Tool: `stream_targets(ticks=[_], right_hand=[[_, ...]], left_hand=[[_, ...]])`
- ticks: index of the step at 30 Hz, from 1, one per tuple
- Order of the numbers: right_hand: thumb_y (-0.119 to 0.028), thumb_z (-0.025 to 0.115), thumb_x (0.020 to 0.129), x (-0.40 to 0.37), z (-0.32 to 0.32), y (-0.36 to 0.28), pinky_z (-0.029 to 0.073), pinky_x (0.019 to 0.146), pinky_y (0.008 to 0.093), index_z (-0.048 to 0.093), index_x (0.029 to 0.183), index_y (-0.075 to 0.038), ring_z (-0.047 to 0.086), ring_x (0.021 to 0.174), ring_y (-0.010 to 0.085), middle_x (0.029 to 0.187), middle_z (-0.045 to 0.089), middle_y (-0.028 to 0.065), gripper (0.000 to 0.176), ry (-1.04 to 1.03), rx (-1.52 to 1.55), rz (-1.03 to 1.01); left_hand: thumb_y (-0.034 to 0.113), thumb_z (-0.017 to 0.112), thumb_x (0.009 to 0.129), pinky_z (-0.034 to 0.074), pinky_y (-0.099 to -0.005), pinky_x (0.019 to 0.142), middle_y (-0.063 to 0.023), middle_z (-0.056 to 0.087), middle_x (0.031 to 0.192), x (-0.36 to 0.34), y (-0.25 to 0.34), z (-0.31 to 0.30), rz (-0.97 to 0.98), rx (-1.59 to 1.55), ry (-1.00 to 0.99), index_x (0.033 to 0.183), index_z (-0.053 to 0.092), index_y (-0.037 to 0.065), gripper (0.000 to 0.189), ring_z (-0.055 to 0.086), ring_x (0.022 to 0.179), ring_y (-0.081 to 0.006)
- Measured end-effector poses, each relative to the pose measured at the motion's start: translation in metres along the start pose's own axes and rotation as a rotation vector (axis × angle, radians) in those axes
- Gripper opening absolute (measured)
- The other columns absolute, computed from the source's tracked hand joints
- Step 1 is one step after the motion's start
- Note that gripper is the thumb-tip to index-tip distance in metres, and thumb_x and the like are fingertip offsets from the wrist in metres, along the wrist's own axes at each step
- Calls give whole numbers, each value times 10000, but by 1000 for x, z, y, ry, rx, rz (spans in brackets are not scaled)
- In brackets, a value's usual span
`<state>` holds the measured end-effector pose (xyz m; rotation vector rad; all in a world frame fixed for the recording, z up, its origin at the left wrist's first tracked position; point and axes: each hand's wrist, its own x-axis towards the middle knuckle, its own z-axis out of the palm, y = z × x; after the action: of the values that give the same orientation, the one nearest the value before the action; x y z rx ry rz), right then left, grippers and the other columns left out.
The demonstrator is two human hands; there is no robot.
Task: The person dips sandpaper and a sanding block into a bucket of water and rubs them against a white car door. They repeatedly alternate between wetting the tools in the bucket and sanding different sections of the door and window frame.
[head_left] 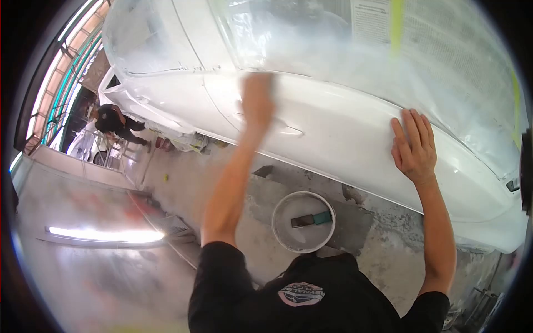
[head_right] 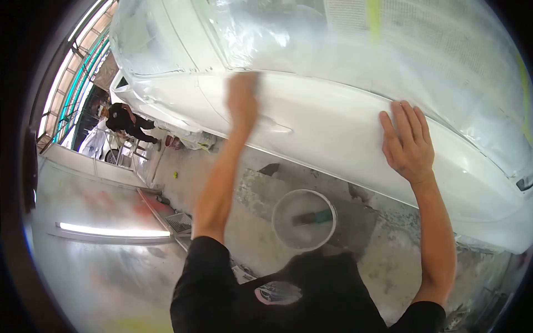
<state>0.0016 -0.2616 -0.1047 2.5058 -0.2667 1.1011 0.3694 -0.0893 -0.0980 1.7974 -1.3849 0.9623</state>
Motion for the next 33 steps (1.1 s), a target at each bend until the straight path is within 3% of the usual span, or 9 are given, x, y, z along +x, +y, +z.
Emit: stream_targets(ticks=[1, 2, 5, 8, 11, 13, 18, 28, 33], right_hand=[[-67, 656, 840, 2, 3, 0, 445, 1136, 526, 665, 1297, -38, 552, 1329, 389, 1410, 586, 210, 459, 2, -6, 6], [-57, 636, 846, 0, 6, 1, 427, 1151, 528, 659, 1311, -40, 536, 1347, 385, 1430, 570, 216, 465, 2, 0, 9], [-58, 619, 852, -3, 9, 3, 421, 1157, 528, 652, 1328, -38, 530, 1353, 386, 1436, 564, 223, 478, -11, 2, -6], [-67, 606, 866, -2, 7, 3, 427, 1153, 533, 650, 1338, -29, 527, 1357, 393, 1440, 562, 225, 475, -25, -19, -8], [-64, 596, 876, -6, 8, 0, 432, 1148, 540, 650, 1336, -21, 531, 1351, 397, 1438, 566, 223, 465, -21, -25, -15], [-61, 589, 882, -1, 13, 2, 435, 1145, 542, 650, 1332, -16, 535, 1346, 400, 1433, 569, 223, 456, 7, -46, -15], [-50, 571, 890, -1, 11, 1, 439, 1140, 544, 653, 1317, 2, 539, 1340, 412, 1423, 575, 230, 437, -5, -35, -23], [-40, 567, 886, 1, 13, -1, 433, 1141, 563, 644, 1320, 2, 534, 1342, 424, 1428, 567, 239, 442, 7, -51, -27], [-40, 574, 871, -3, 13, 0, 435, 1141, 559, 637, 1330, -6, 537, 1340, 424, 1426, 570, 238, 464, -12, -64, -9]], left_hand=[[-127, 570, 755, 509, -437, 964, -137, 668, 1109, -6, 30, 23, 143, 43, 114, 1135, 698, 20, 426, 620, 1089, -360], [-130, 567, 753, 509, -428, 981, -144, 665, 1121, 9, 71, 3, 81, -181, -7, 1118, 694, 17, 414, 617, 1112, -364], [-140, 585, 736, 532, -419, 949, -131, 670, 1115, 8, 27, -8, 168, -99, -76, 1076, 694, 8, 386, 629, 1095, -339], [-149, 579, 724, 540, -422, 927, -124, 675, 1114, 19, -50, -31, 30, -1, 12, 1073, 703, 27, 410, 631, 1080, -341], [-192, 577, 665, 538, -406, 944, -126, 682, 1123, 16, -33, -30, -79, 46, 48, 1085, 698, -7, 475, 635, 1082, -333], [-187, 566, 672, 531, -405, 969, -133, 684, 1147, 6, -14, -22, 23, -81, 98, 1094, 706, 13, 488, 634, 1119, -337], [-188, 562, 700, 537, -410, 958, -118, 688, 1136, 17, -106, -49, -77, 95, 33, 1088, 714, 35, 473, 641, 1103, -326], [-154, 579, 739, 556, -416, 866, -107, 674, 1070, 26, -112, -54, 29, -13, -4, 1045, 699, 41, 383, 637, 1066, -330], [-192, 551, 709, 531, -421, 964, -140, 680, 1135, 8, -87, -42, 85, -59, 87, 1086, 700, 13, 454, 634, 1113, -349]])
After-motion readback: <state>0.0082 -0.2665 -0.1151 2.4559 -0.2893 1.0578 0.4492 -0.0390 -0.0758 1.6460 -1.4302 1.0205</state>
